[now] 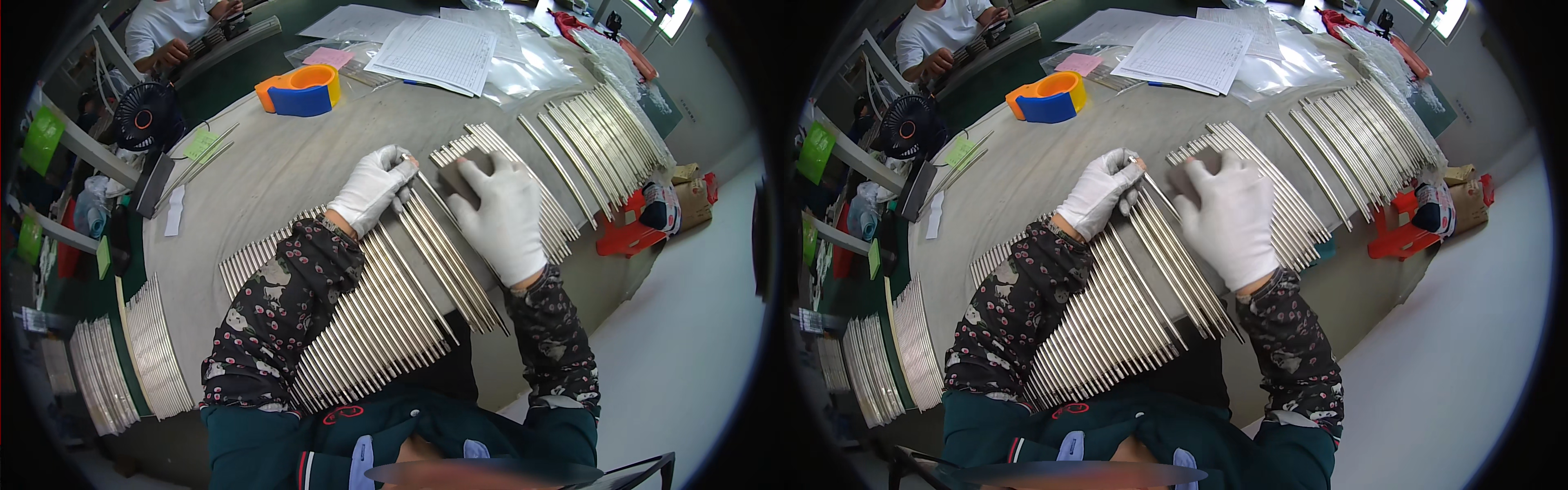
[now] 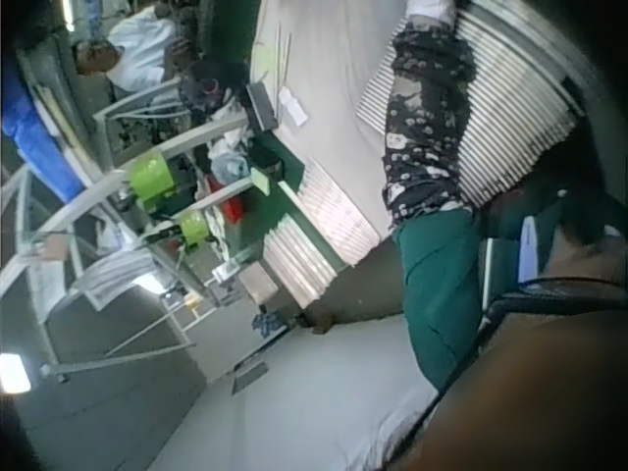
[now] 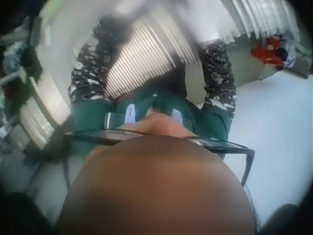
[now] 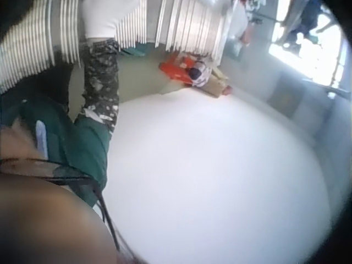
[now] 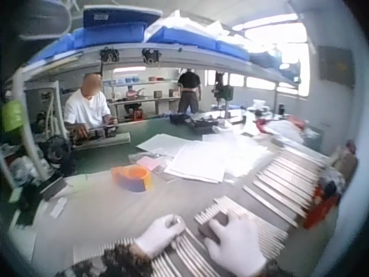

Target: The recorder uses a sanding block to smooth the surfaces and ends of many thin wooden sticks laid out on a table.

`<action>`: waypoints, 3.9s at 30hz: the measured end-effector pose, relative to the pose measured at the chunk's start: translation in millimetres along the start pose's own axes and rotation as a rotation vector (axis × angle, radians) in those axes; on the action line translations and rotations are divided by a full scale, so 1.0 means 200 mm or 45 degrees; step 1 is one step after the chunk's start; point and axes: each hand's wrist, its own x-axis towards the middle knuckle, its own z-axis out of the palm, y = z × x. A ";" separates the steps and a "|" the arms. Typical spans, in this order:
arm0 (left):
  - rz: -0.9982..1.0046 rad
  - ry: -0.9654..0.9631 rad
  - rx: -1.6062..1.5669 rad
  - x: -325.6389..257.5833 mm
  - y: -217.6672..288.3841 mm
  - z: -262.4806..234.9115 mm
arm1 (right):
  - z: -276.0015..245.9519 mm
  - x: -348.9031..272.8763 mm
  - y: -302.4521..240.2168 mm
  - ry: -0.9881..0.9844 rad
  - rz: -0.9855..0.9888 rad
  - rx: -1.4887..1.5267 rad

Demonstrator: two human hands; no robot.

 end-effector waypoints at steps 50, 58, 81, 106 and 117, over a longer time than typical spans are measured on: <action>0.685 -0.339 1.748 -0.09 0.09 -0.06 | -0.36 -0.85 0.29 -0.215 0.064 -0.035; 0.408 -0.481 1.888 -0.04 0.04 -0.20 | -0.23 -0.76 0.29 -0.092 -0.009 -0.085; 0.988 -0.821 1.557 -0.37 -0.03 0.41 | -0.28 -0.77 0.31 0.082 0.093 -0.144; 0.937 -0.827 1.623 -0.54 -0.08 0.25 | -0.29 -0.80 0.21 0.091 0.033 -0.113; 0.975 -0.813 1.620 -0.50 -0.09 0.28 | -0.27 -0.74 0.14 0.045 0.004 -0.082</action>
